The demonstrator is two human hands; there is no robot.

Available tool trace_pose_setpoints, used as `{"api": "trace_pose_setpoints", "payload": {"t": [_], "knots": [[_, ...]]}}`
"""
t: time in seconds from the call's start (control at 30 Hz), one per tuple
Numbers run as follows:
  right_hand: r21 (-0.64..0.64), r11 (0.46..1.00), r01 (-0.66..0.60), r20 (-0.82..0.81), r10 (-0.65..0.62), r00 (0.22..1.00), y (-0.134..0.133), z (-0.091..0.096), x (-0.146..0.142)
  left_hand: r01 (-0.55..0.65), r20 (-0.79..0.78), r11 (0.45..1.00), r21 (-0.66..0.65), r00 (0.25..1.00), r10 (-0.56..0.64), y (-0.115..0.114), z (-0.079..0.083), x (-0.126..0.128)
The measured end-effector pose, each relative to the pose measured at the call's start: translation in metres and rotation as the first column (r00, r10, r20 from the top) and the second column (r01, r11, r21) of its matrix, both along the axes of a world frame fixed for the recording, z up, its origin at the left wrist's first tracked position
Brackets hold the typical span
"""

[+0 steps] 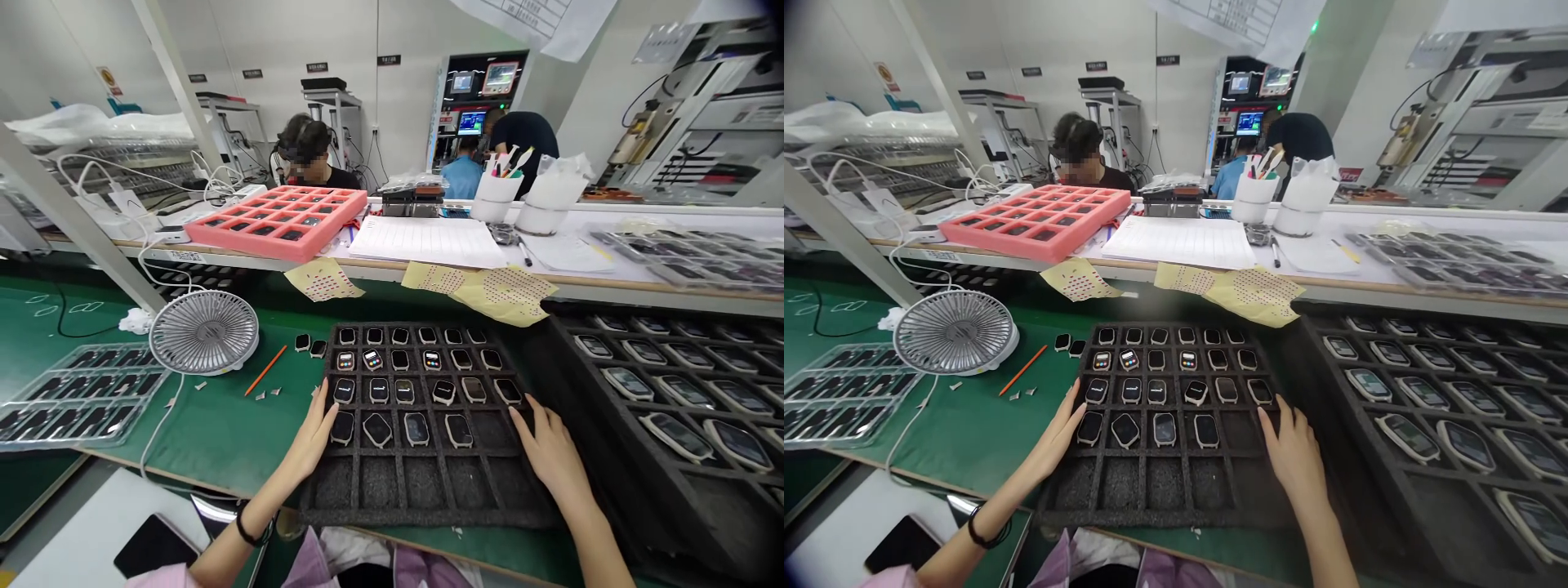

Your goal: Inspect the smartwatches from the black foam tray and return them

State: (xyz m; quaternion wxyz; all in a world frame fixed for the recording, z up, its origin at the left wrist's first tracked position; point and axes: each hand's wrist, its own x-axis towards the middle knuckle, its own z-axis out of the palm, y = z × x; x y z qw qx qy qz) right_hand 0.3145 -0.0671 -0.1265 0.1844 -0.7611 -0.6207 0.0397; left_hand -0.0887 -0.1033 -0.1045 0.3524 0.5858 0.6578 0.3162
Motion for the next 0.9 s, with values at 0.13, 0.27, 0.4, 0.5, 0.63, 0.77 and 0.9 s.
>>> {"api": "trace_pose_setpoints", "payload": {"t": [0.13,0.27,0.4,0.5,0.63,0.77,0.9], "knots": [[0.028,0.999,0.023,0.022,-0.023,0.999,-0.011,0.001,-0.006,0.034,-0.026,0.999,-0.005,0.999,-0.034,0.017,0.001,-0.004],[0.035,0.999,0.041,0.049,-0.042,0.998,-0.023,0.006,-0.018,0.072,-0.163,0.997,0.020,0.984,-0.068,0.033,0.007,-0.017],[0.029,0.996,0.078,-0.025,-0.078,0.997,-0.030,0.013,-0.032,0.264,-0.474,0.898,0.352,0.878,-0.072,0.052,0.038,0.014],[0.048,0.992,0.118,-0.113,-0.112,0.987,-0.031,0.016,-0.035,0.709,-0.636,0.602,0.367,0.663,-0.394,0.068,0.060,0.076],[0.091,0.987,0.129,-0.227,-0.105,0.968,-0.032,0.015,-0.032,0.902,-0.678,0.403,0.156,0.394,-0.620,0.096,0.065,0.161],[0.116,0.985,0.128,-0.265,-0.094,0.960,-0.032,0.011,-0.030,0.904,-0.654,0.428,0.005,0.327,-0.683,0.128,0.056,0.205],[0.128,0.984,0.128,-0.237,-0.095,0.967,-0.031,0.009,-0.030,0.900,-0.627,0.431,-0.065,0.299,-0.719,0.147,0.054,0.215]]}}
